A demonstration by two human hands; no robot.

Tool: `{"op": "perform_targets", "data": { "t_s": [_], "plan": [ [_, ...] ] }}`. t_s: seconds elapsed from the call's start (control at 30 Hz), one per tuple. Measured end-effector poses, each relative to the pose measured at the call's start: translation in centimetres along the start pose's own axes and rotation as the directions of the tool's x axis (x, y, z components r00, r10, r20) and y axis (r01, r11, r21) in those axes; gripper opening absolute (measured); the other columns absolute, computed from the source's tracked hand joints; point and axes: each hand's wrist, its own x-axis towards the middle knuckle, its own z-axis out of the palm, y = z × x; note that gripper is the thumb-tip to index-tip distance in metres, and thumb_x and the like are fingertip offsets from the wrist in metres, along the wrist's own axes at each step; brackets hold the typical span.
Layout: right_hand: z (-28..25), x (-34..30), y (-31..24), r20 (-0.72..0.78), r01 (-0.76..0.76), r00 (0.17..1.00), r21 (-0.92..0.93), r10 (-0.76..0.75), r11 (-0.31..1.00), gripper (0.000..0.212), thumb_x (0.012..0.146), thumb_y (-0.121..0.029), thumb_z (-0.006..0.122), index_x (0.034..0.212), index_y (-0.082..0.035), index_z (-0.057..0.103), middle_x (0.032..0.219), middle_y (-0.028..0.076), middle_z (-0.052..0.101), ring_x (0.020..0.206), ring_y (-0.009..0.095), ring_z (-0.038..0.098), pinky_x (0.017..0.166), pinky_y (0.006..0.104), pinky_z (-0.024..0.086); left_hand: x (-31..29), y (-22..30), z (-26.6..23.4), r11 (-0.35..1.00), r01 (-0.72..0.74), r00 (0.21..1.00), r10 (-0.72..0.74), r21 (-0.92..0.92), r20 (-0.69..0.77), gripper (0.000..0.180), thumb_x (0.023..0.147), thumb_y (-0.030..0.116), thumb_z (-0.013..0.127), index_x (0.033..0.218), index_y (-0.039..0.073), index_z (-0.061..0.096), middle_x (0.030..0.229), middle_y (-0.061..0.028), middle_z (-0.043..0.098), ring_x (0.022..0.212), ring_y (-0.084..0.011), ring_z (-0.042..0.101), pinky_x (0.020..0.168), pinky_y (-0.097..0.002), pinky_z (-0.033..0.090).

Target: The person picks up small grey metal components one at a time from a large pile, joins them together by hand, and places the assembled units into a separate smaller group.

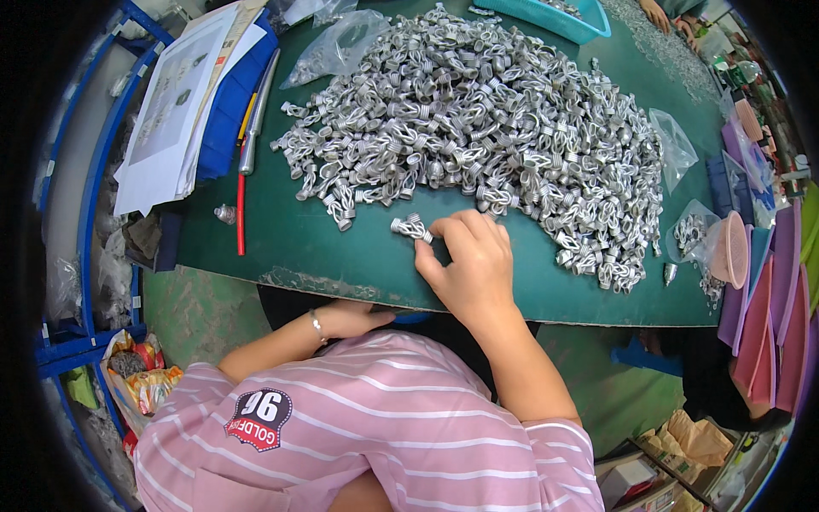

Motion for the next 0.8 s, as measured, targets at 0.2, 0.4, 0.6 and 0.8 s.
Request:
{"op": "perform_targets", "data": {
  "t_s": [0.2,0.4,0.6,0.8],
  "plan": [
    [-1.4,-0.7,-0.2,-0.098,0.154,0.986,0.216,-0.136,0.964,0.023,0.059,-0.002,0.074,0.077,-0.005,0.060,0.073,0.005,0.061,0.062,0.020,0.057,0.057,0.0291,0.041,-4.9,4.6,-4.3,0.964,-0.266,0.955,0.261,0.018,0.139,0.036,0.085,0.009,0.057,0.118,-0.002,0.048,0.105,-0.0137,0.059,0.091,-0.0198,0.059,0.079,-0.0291,0.047],
    [-1.1,-1.4,-1.6,0.006,0.006,1.000,0.521,-0.011,0.854,0.022,0.064,0.000,0.073,0.081,-0.002,0.060,0.070,0.007,0.062,0.062,0.017,0.059,0.056,0.0251,0.045,-3.0,8.2,-5.0,0.520,-0.330,0.942,0.126,-0.788,-0.312,0.020,0.082,0.000,0.061,0.101,-0.003,0.055,0.084,-0.0070,0.058,0.070,-0.0097,0.057,0.064,-0.0215,0.049],
    [-0.4,-2.3,-0.8,0.181,-0.226,0.973,0.865,0.141,0.448,0.013,0.073,0.007,0.066,0.083,0.001,0.059,0.092,0.013,0.061,0.082,0.016,0.059,0.072,0.0254,0.048,-1.6,8.4,-4.1,0.591,-0.648,0.736,0.328,-0.479,-0.592,0.021,0.079,-0.004,0.063,0.098,-0.004,0.056,0.084,-0.0050,0.055,0.075,-0.0076,0.056,0.065,-0.0195,0.047],
    [-0.2,-2.7,-1.1,-0.017,-0.036,0.995,0.868,0.103,0.495,0.039,0.072,0.012,0.065,0.103,-0.001,0.046,0.097,0.018,0.058,0.082,0.018,0.057,0.073,0.0274,0.048,-1.9,8.5,-3.7,0.548,-0.564,0.812,0.231,-0.617,-0.537,0.023,0.079,-0.005,0.063,0.100,-0.004,0.058,0.085,-0.0054,0.057,0.076,-0.0083,0.057,0.064,-0.0194,0.047]
  ]
}}
